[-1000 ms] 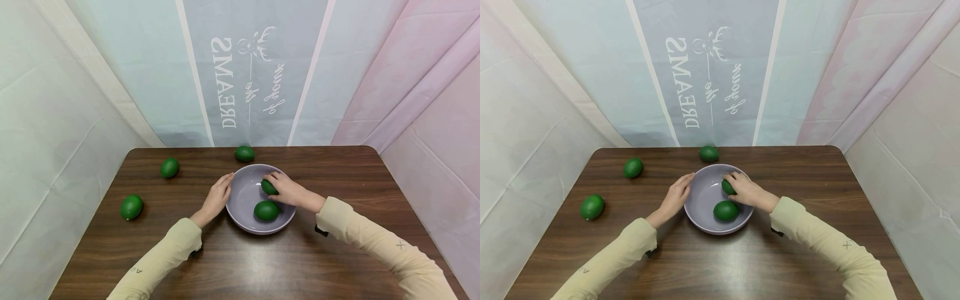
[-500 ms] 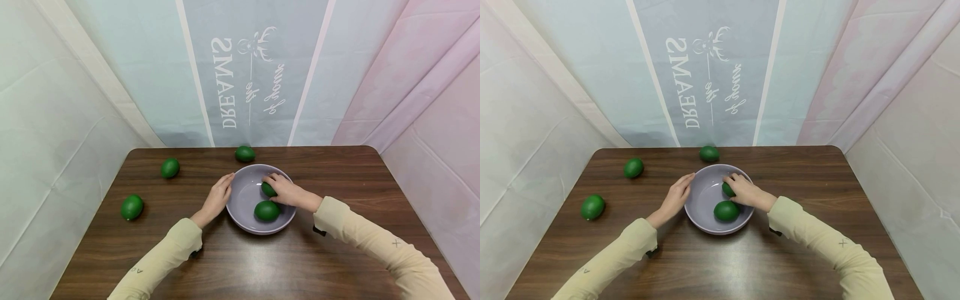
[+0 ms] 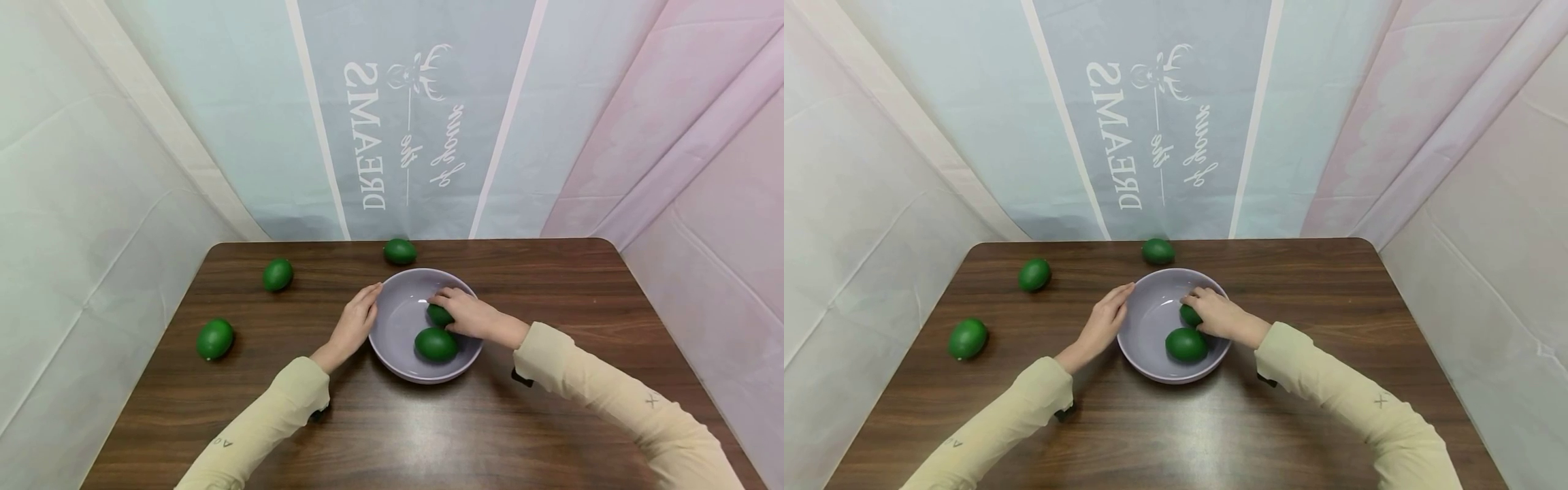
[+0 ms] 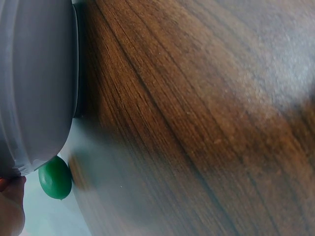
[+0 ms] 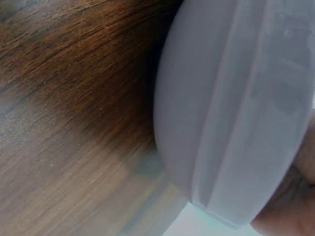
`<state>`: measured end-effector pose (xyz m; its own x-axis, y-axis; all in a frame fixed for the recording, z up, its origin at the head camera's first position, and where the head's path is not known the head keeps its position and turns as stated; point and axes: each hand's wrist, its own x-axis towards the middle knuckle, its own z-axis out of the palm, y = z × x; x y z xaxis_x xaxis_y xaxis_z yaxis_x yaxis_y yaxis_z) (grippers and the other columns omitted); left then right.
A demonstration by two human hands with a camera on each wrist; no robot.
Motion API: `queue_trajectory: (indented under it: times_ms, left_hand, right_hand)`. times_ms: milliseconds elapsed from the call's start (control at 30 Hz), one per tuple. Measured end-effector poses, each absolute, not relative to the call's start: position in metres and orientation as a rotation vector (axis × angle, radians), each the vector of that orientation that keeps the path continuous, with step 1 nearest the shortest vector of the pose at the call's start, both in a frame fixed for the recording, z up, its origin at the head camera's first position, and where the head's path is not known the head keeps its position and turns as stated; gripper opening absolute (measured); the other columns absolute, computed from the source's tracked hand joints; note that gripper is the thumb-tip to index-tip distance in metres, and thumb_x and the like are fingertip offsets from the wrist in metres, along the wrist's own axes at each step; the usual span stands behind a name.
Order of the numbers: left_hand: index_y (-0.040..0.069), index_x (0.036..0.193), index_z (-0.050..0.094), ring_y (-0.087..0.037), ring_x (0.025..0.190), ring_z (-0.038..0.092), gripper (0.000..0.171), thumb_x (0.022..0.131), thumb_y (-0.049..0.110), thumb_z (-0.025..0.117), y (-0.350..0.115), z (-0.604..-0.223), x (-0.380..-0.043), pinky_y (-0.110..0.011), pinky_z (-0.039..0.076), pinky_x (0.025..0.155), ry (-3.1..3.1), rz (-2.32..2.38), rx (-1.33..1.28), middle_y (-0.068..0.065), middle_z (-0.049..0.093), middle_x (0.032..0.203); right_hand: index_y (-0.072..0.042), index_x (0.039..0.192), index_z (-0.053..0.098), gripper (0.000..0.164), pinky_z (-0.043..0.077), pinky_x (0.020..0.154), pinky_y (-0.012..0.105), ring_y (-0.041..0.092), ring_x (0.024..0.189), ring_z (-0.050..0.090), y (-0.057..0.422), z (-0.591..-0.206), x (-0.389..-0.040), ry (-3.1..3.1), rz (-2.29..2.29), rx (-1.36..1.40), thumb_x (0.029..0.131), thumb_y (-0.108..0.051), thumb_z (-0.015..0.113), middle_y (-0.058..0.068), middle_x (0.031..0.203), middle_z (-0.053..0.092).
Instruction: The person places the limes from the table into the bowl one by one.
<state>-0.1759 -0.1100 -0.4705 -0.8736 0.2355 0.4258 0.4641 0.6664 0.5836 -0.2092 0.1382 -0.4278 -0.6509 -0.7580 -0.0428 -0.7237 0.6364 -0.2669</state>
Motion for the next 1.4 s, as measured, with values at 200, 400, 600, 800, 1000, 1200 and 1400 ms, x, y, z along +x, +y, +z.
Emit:
queue_trajectory:
  times_ms: [200, 400, 600, 800, 1000, 1200, 1400]
  left_hand:
    - [-0.006, 0.123, 0.053, -0.025, 0.117, 0.050, 0.035, 0.089, -0.003, 0.049, -0.110, -0.472, -0.176, -0.034, 0.042, 0.095, -2.578, -1.033, -0.543, -0.016, 0.053, 0.126]
    - [-0.005, 0.123, 0.053, -0.025, 0.117, 0.050, 0.035, 0.089, -0.003, 0.049, -0.110, -0.473, -0.177, -0.034, 0.043, 0.095, -2.573, -1.023, -0.538, -0.016, 0.053, 0.126]
    - [-0.005, 0.123, 0.053, -0.025, 0.117, 0.050, 0.035, 0.089, -0.003, 0.049, -0.110, -0.473, -0.176, -0.034, 0.042, 0.095, -2.576, -1.021, -0.537, -0.014, 0.052, 0.127]
    - [-0.006, 0.123, 0.053, -0.026, 0.116, 0.051, 0.035, 0.089, -0.003, 0.049, -0.109, -0.473, -0.176, -0.035, 0.044, 0.093, -2.558, -1.015, -0.546, -0.017, 0.053, 0.125]
    - [-0.005, 0.123, 0.053, -0.026, 0.116, 0.050, 0.035, 0.089, -0.004, 0.050, -0.109, -0.472, -0.175, -0.035, 0.044, 0.093, -2.566, -1.018, -0.539, -0.017, 0.053, 0.126]
    - [-0.006, 0.123, 0.053, -0.026, 0.116, 0.050, 0.035, 0.088, -0.004, 0.050, -0.109, -0.471, -0.175, -0.035, 0.043, 0.094, -2.566, -1.024, -0.548, -0.018, 0.053, 0.125]
    - [-0.006, 0.123, 0.053, -0.027, 0.116, 0.050, 0.035, 0.088, -0.004, 0.050, -0.109, -0.470, -0.175, -0.035, 0.043, 0.094, -2.564, -1.027, -0.554, -0.018, 0.053, 0.125]
  right_hand:
    - [0.003, 0.118, 0.056, 0.050, 0.045, 0.089, 0.042, 0.032, 0.108, 0.050, 0.141, -0.420, -0.205, 2.728, -0.416, -1.238, 0.073, -0.008, 0.075, 0.019, 0.115, 0.053]
    - [0.003, 0.114, 0.058, 0.040, 0.049, 0.085, 0.037, 0.027, 0.105, 0.054, 0.147, -0.414, -0.203, 2.793, -0.484, -1.230, 0.079, -0.011, 0.070, 0.016, 0.112, 0.055]
    - [0.002, 0.112, 0.060, 0.034, 0.048, 0.086, 0.039, 0.026, 0.106, 0.055, 0.152, -0.413, -0.201, 2.847, -0.553, -1.203, 0.082, -0.012, 0.067, 0.013, 0.112, 0.058]
    - [0.000, 0.110, 0.062, 0.029, 0.046, 0.089, 0.043, 0.031, 0.110, 0.053, 0.157, -0.411, -0.199, 2.909, -0.649, -1.141, 0.083, -0.011, 0.065, 0.012, 0.111, 0.060]
    - [0.000, 0.111, 0.062, 0.029, 0.048, 0.085, 0.042, 0.028, 0.106, 0.055, 0.161, -0.414, -0.200, 2.952, -0.708, -1.110, 0.083, -0.010, 0.064, 0.012, 0.112, 0.059]
    - [0.000, 0.111, 0.061, 0.030, 0.047, 0.087, 0.044, 0.030, 0.107, 0.055, 0.167, -0.420, -0.200, 3.009, -0.771, -1.073, 0.083, -0.010, 0.064, 0.015, 0.114, 0.057]
    - [0.000, 0.112, 0.061, 0.029, 0.045, 0.088, 0.044, 0.031, 0.108, 0.053, 0.171, -0.427, -0.201, 3.045, -0.857, -1.005, 0.085, -0.009, 0.061, 0.016, 0.116, 0.057]
